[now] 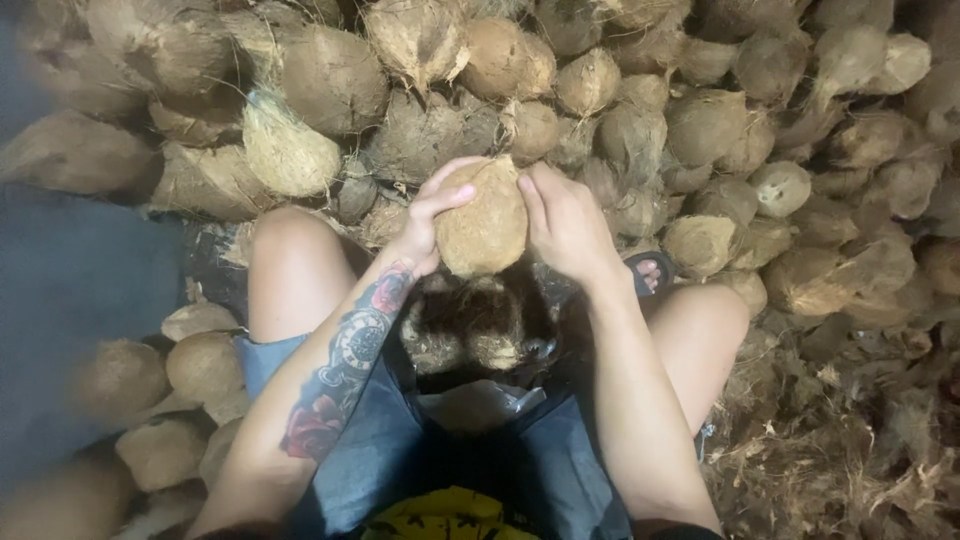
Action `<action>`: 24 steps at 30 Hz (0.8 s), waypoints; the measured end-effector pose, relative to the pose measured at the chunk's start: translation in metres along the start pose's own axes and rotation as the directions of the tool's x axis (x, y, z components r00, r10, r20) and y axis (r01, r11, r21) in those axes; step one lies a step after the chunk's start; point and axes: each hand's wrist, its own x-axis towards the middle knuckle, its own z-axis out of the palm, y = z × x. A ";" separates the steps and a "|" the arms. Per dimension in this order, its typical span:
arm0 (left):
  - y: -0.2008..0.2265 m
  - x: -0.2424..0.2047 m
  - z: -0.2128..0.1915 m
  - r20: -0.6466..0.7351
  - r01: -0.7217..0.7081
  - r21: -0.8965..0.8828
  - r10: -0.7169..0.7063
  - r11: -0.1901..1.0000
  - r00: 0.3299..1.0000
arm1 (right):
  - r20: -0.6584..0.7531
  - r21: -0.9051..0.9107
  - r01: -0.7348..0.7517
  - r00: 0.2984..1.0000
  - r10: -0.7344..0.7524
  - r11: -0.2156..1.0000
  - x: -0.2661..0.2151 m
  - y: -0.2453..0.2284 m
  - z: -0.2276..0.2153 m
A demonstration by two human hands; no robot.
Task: The person sits cross-legged on the floor surrounded by a large pile of coconuts and uses their hands to peel the fibrous husk off a coconut. They rotate the coconut and pull away the fibers, then place the partially peeled coconut aside before picking up another one to repeat the process.
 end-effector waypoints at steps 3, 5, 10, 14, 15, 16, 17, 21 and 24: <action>-0.002 0.003 0.001 0.040 -0.050 0.016 0.049 0.999 0.998 | -0.094 0.003 -0.010 0.996 0.010 1.000 -0.001 -0.001 0.005; 0.002 0.002 0.010 0.067 -0.053 -0.002 0.053 0.999 0.996 | -0.188 0.015 -0.065 0.980 0.067 0.998 0.001 0.044 0.016; 0.016 -0.007 0.018 0.134 -0.079 0.010 0.077 0.997 0.988 | -0.312 0.016 -0.017 0.950 0.021 1.000 -0.002 0.064 -0.002; 0.015 -0.006 0.013 0.134 -0.075 0.055 0.067 0.996 0.989 | -0.108 0.205 -0.023 0.993 0.046 0.978 -0.011 0.027 0.001; 0.015 -0.005 0.011 0.128 -0.073 0.060 0.064 0.996 0.990 | -0.023 0.229 -0.028 0.999 0.034 0.973 -0.012 0.014 0.001; 0.014 -0.005 0.008 0.123 -0.071 0.061 0.063 0.996 0.990 | -0.019 0.232 -0.029 0.999 0.034 0.972 -0.010 0.004 0.000; 0.013 -0.005 0.006 0.117 -0.079 0.075 0.070 0.994 0.991 | -0.021 0.140 -0.008 1.000 0.011 0.990 -0.008 -0.005 -0.002; 0.011 -0.001 0.001 0.101 -0.096 0.094 0.086 0.991 0.991 | -0.033 0.105 -0.065 0.997 0.069 0.992 -0.005 0.004 0.004; 0.006 0.002 0.008 0.071 -0.087 0.062 0.082 0.994 0.994 | -0.060 0.045 -0.098 0.993 0.101 0.994 -0.001 -0.002 0.003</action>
